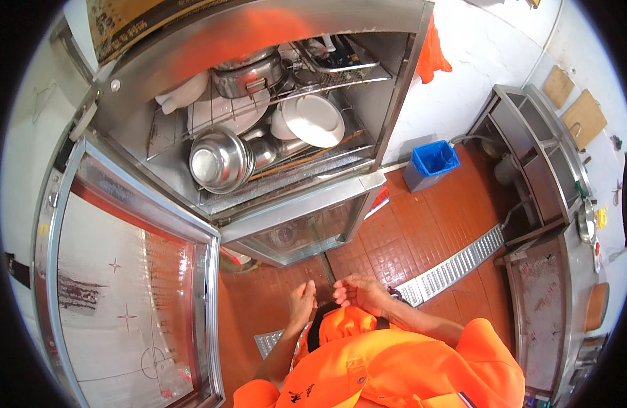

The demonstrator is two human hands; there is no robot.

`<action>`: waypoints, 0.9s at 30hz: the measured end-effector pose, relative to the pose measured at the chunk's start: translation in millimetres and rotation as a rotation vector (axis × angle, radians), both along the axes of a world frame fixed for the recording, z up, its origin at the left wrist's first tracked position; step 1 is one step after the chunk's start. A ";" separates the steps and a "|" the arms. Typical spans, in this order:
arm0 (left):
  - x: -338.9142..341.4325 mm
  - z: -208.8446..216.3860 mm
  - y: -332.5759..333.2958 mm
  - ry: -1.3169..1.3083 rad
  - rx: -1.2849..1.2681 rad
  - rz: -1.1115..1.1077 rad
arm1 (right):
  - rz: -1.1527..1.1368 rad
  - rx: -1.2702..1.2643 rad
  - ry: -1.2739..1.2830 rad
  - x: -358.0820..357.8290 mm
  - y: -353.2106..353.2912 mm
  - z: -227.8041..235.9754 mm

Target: The person cleans the interior and exterior of a commercial dishwasher using a green cloth. They wipe the metal shelves, the glass door, and the top surface of the unit. The person moves a cardboard box on top of the dishwasher to access the surface underneath.

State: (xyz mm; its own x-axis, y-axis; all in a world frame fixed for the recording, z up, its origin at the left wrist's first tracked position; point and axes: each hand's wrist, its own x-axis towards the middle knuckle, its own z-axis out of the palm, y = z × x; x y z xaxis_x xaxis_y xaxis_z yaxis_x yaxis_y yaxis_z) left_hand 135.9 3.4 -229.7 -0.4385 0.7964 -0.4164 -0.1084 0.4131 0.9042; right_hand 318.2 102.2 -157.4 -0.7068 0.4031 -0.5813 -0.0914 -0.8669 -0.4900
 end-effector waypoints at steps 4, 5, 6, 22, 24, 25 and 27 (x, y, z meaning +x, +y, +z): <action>4.8 -10.8 -11.2 0.104 0.011 -0.071 | -0.021 -0.034 -0.057 7.0 -21.6 -0.8; 6.7 -9.3 -13.2 0.141 0.013 -0.116 | -0.027 -0.044 -0.072 10.6 -27.8 -2.5; 9.1 -6.6 -13.9 0.129 0.042 -0.146 | -0.034 -0.042 -0.069 14.9 -33.0 -3.7; 50.0 -35.7 -34.0 0.073 0.088 -0.214 | -0.095 -0.016 -0.046 60.3 -58.4 -10.9; 56.7 -32.4 -32.9 0.120 0.072 -0.218 | -0.108 -0.004 -0.021 72.7 -57.2 -12.4; 61.9 -33.4 -32.9 0.119 0.064 -0.223 | -0.121 -0.005 -0.008 80.8 -56.0 -12.9; 77.9 -39.8 -32.5 0.114 0.048 -0.235 | -0.149 -0.011 0.014 103.0 -54.5 -11.6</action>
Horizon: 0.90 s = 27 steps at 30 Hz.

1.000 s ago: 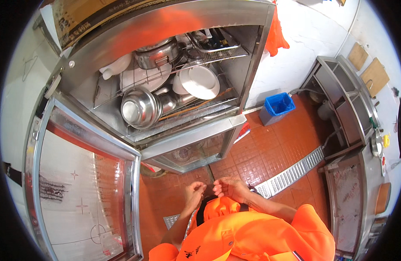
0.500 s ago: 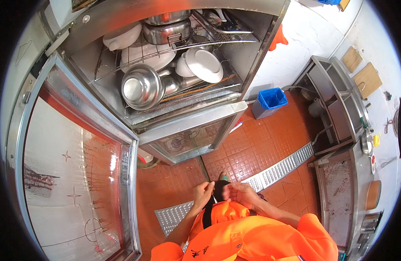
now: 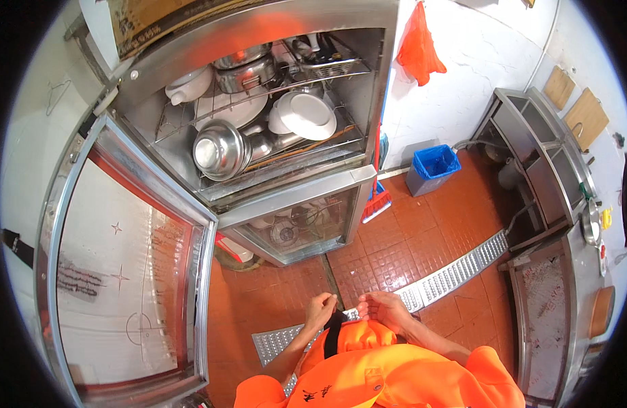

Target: The person cleans the interior and exterior of a commercial dishwasher using a green cloth. They wipe the metal shelves, the glass door, and the top surface of the unit. The person moves a cardboard box on top of the dishwasher to access the surface underneath.

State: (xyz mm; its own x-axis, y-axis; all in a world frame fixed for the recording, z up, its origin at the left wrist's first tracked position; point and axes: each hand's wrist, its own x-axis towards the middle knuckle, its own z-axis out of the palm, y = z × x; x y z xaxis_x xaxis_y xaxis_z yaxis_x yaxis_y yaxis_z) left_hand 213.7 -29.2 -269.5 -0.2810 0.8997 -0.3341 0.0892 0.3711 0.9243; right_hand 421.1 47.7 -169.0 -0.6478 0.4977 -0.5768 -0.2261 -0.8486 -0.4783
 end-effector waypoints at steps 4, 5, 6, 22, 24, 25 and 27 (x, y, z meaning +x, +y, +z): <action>54.7 -31.7 4.9 0.119 -0.013 -0.067 | -0.082 0.013 0.072 60.6 1.6 -5.8; 76.2 -22.3 11.8 0.202 0.000 -0.082 | -0.123 0.018 0.064 78.1 1.0 -4.3; 97.7 -10.4 12.2 0.171 0.001 -0.118 | -0.163 0.023 0.056 95.9 0.0 -0.3; 249.2 5.6 32.0 0.147 0.063 -0.482 | -0.378 0.015 0.129 255.9 -8.5 -13.6; 247.2 4.5 41.4 0.172 0.009 -0.506 | -0.401 0.014 0.130 255.6 -6.3 -18.0; 244.9 4.9 49.2 0.185 -0.013 -0.539 | -0.434 0.017 0.129 253.7 -4.2 -18.4; 229.0 -8.5 55.4 0.191 -0.059 -0.567 | -0.431 -0.064 0.137 240.2 3.1 -23.4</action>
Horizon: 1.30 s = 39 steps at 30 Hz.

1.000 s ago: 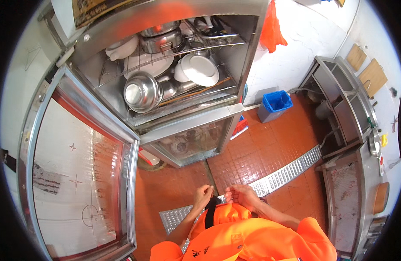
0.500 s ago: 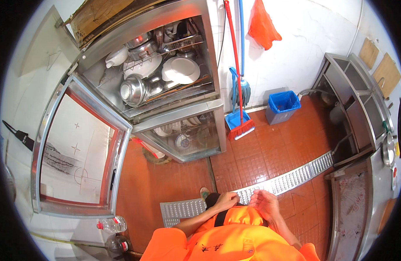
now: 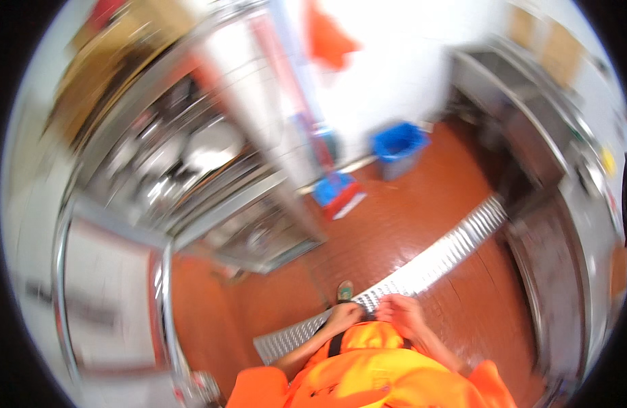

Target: The person cleans the interior and exterior of a commercial dishwasher using a green cloth. They wipe the metal shelves, the glass door, and the top surface of the unit. The person moves a cardboard box on top of the dishwasher to access the surface underneath.

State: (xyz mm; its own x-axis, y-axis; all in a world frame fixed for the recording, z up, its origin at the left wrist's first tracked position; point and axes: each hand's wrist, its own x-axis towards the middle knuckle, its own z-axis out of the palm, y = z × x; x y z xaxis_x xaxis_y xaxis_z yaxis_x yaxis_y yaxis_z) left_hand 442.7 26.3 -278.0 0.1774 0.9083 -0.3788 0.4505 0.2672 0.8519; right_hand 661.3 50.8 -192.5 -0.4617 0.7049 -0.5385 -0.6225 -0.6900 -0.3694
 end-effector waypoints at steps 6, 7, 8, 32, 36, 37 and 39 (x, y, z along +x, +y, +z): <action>-16.8 6.5 57.2 -0.213 -0.165 0.053 | 0.069 0.057 -0.131 -26.8 50.2 8.8; -16.7 0.3 75.5 -0.179 -0.116 -0.039 | 0.004 0.065 -0.138 -25.0 56.7 10.4; -15.3 -7.3 88.9 -0.147 -0.064 -0.113 | -0.044 0.071 -0.142 -24.8 59.8 7.5; 7.8 -13.4 102.0 -0.129 -0.117 0.309 | 0.173 0.157 -0.184 12.8 132.4 21.7; 5.5 -22.8 32.7 -0.346 -0.216 0.711 | 0.387 0.195 -0.144 25.4 137.1 8.2; 6.4 -26.6 15.0 -0.366 -0.235 0.824 | 0.435 0.170 -0.154 26.6 135.8 6.9; 1.3 -39.6 -27.5 -0.419 -0.249 0.970 | 0.525 0.135 -0.133 28.3 133.0 -0.5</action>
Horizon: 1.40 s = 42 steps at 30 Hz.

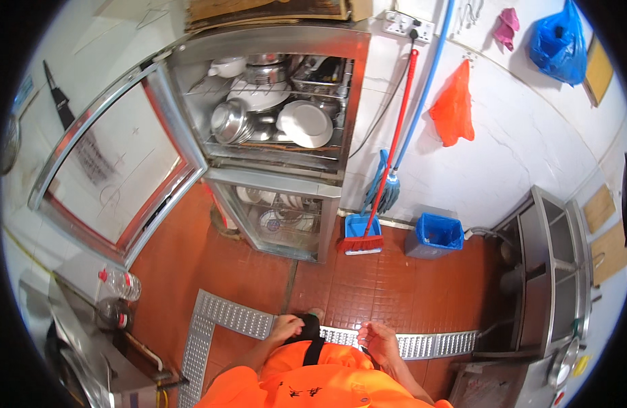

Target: The person cleans the interior and exterior of a commercial dishwasher using a green cloth. They wipe the metal shelves, the glass door, and the top surface of the unit. The person moves a cardboard box on top of the dishwasher to access the surface underneath.

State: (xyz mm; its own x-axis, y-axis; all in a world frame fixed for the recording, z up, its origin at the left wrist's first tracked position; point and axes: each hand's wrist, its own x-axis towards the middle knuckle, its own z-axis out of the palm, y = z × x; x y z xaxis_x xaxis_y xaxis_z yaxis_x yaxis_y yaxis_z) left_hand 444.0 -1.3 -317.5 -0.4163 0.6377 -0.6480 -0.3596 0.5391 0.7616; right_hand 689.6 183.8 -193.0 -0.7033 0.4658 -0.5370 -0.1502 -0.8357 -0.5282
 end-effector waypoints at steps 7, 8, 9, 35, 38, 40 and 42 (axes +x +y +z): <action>-44.2 -25.9 -138.3 -0.094 -0.201 0.697 | 0.103 -0.056 0.020 -21.0 -9.9 -2.2; -64.4 -32.6 -158.3 -0.087 -0.230 0.788 | 0.097 -0.058 0.021 -23.5 -10.6 -2.5; -89.7 -39.5 -173.2 -0.086 -0.179 0.867 | 0.070 -0.060 0.019 -24.1 -10.1 -2.4; -352.2 114.7 -358.4 0.061 0.804 1.405 | 0.402 -0.048 -0.113 -262.5 20.3 -2.3; -333.8 96.3 -368.5 0.097 0.747 1.326 | 0.449 -0.025 -0.047 -257.7 27.2 -6.2; -304.8 99.5 -344.8 0.073 0.734 1.305 | 0.435 -0.006 -0.059 -249.0 32.6 -0.9; -260.7 105.7 -322.5 0.034 0.714 1.201 | 0.424 -0.007 -0.051 -234.0 35.5 0.9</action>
State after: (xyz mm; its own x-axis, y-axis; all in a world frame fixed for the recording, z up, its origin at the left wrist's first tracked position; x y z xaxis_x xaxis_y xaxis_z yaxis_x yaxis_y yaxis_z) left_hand 183.3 -323.8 -211.8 -0.9459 0.0687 -0.3170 -0.2956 -0.5849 0.7554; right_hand 455.6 219.2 -192.1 -0.8043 0.1368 -0.5783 0.2341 -0.8215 -0.5199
